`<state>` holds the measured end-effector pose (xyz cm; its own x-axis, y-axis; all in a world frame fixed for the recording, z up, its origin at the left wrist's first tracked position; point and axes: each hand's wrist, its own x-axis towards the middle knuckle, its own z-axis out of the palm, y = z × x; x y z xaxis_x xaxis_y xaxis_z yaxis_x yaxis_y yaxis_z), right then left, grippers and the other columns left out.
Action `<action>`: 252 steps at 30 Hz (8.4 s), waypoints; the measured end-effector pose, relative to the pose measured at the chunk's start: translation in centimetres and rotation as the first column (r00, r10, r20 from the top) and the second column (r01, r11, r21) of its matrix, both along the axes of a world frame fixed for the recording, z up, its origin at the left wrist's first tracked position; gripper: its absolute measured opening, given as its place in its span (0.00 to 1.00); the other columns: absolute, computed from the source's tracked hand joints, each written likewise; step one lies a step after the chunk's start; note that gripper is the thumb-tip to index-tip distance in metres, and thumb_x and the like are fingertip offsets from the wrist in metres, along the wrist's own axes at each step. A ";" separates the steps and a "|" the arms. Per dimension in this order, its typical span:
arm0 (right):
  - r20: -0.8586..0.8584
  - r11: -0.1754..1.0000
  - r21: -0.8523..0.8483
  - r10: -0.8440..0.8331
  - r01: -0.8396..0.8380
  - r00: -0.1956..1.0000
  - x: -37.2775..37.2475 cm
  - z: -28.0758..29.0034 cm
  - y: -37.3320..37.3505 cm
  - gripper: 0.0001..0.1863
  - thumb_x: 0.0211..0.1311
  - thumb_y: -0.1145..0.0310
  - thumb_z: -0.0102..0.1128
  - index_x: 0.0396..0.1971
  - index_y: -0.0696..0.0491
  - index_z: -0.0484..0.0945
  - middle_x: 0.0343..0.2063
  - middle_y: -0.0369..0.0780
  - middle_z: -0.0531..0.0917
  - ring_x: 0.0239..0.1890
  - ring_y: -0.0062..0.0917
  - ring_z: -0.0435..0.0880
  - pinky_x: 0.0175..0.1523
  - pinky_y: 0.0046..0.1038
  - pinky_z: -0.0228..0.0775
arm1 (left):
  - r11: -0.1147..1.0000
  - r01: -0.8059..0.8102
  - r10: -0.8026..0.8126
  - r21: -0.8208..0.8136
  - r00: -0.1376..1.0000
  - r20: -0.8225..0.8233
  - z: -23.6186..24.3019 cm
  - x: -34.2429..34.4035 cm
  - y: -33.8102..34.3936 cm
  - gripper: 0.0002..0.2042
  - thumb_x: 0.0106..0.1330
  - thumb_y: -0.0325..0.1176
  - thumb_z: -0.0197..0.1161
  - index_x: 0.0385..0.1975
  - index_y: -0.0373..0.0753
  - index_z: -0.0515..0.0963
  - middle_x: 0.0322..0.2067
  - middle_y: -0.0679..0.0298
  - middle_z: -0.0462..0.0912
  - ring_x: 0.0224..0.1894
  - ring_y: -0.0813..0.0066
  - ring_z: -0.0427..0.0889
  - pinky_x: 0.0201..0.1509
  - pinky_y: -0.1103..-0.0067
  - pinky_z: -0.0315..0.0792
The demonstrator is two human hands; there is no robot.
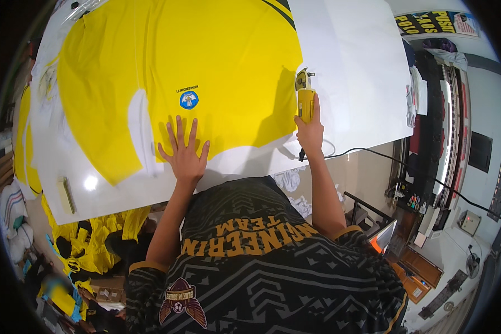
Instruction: The person folds a yellow fabric strip on a white table, then uses a yellow electric cutter to trim the edges of a yellow jersey laid flat on the table. The person adjusts the jersey and continues cutting along its outline.
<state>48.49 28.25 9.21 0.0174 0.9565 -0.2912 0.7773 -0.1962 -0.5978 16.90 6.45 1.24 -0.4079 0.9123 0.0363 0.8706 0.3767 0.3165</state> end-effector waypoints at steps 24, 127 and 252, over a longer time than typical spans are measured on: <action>0.035 0.881 0.046 -0.473 0.471 0.880 -8.4 -2.8 12.3 0.58 0.72 0.63 0.71 0.93 0.31 0.41 0.51 0.60 0.91 0.42 0.50 0.96 0.44 0.47 0.92 | 0.972 0.192 -0.177 -0.139 0.978 0.115 -0.1 -5.2 7.3 0.46 0.68 0.74 0.70 0.87 0.73 0.66 0.93 0.61 0.45 0.94 0.51 0.40 0.85 0.24 0.30; -0.691 0.943 -0.233 -0.332 0.238 0.642 28.0 0.1 3.2 0.27 0.74 0.66 0.71 0.67 0.58 0.72 0.42 0.45 0.88 0.40 0.36 0.95 0.48 0.36 0.88 | 0.955 0.138 -0.155 -0.264 0.987 -0.042 -2.1 10.5 18.0 0.44 0.80 0.72 0.57 0.92 0.66 0.54 0.93 0.50 0.32 0.94 0.43 0.29 0.78 0.15 0.28; -0.042 0.949 -0.137 0.282 -0.285 0.958 17.0 0.9 -12.6 0.54 0.77 0.68 0.71 0.93 0.33 0.46 0.62 0.63 0.88 0.62 0.60 0.90 0.65 0.48 0.84 | 0.926 -0.375 0.363 -0.032 0.912 -0.190 -4.0 5.0 -2.3 0.35 0.86 0.62 0.56 0.90 0.68 0.61 0.93 0.60 0.46 0.93 0.48 0.45 0.86 0.29 0.44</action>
